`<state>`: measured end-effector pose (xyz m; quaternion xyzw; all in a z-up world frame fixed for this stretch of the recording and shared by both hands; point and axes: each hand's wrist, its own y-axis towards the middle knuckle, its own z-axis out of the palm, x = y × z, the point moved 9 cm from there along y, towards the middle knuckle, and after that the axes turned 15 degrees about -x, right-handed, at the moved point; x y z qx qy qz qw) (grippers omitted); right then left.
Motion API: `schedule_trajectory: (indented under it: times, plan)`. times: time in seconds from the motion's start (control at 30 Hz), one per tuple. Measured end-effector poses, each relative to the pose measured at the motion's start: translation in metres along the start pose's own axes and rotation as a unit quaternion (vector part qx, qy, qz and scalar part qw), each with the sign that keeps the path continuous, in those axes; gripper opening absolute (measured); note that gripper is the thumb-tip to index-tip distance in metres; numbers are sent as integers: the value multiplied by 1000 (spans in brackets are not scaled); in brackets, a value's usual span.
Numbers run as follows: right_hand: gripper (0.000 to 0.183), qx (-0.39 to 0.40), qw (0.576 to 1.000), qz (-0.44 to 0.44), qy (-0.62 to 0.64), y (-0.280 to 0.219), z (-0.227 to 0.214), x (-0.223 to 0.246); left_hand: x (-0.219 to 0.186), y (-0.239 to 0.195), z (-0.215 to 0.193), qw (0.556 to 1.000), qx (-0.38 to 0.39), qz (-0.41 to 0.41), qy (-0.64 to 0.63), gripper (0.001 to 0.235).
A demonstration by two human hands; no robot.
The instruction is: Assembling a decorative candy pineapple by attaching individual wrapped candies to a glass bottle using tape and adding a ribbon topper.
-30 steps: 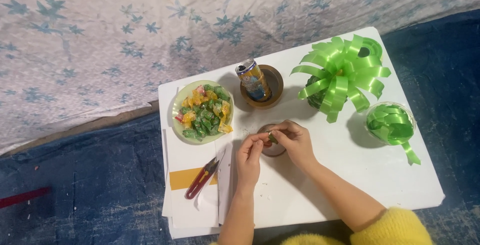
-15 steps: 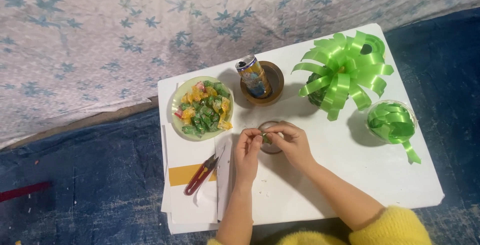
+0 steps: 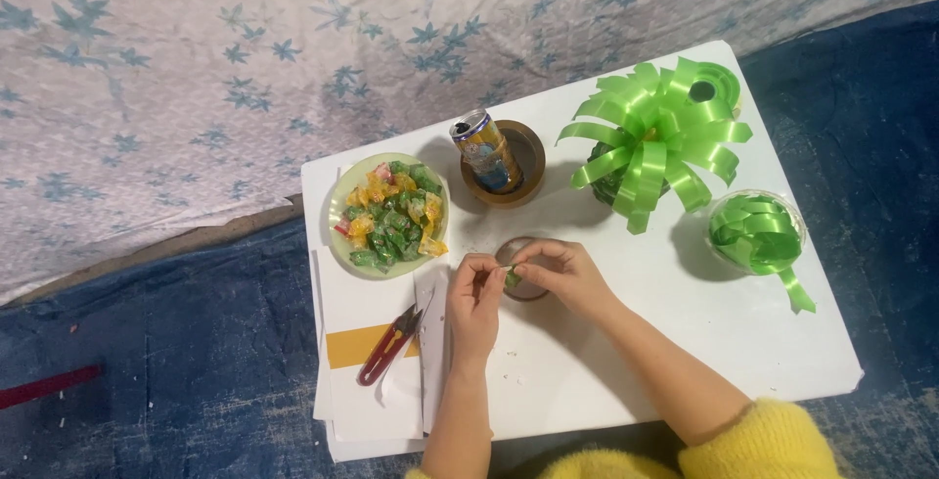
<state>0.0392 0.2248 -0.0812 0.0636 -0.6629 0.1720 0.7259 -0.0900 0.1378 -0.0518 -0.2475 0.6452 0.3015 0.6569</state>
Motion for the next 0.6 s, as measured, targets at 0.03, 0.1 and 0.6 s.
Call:
schedule_trajectory:
  times: [0.03, 0.1, 0.6]
  plan:
    - [13, 1, 1000, 0, 1, 1, 2, 4, -6, -1, 4, 1000, 0, 1, 1, 12]
    - [10, -58, 998, -8, 13, 5, -5, 12, -17, -1, 6, 998, -32, -18, -47, 17]
    - [7, -82, 992, -95, 3, -6, -3, 18, -43, -12, 4, 933, -106, 297, 174, 10]
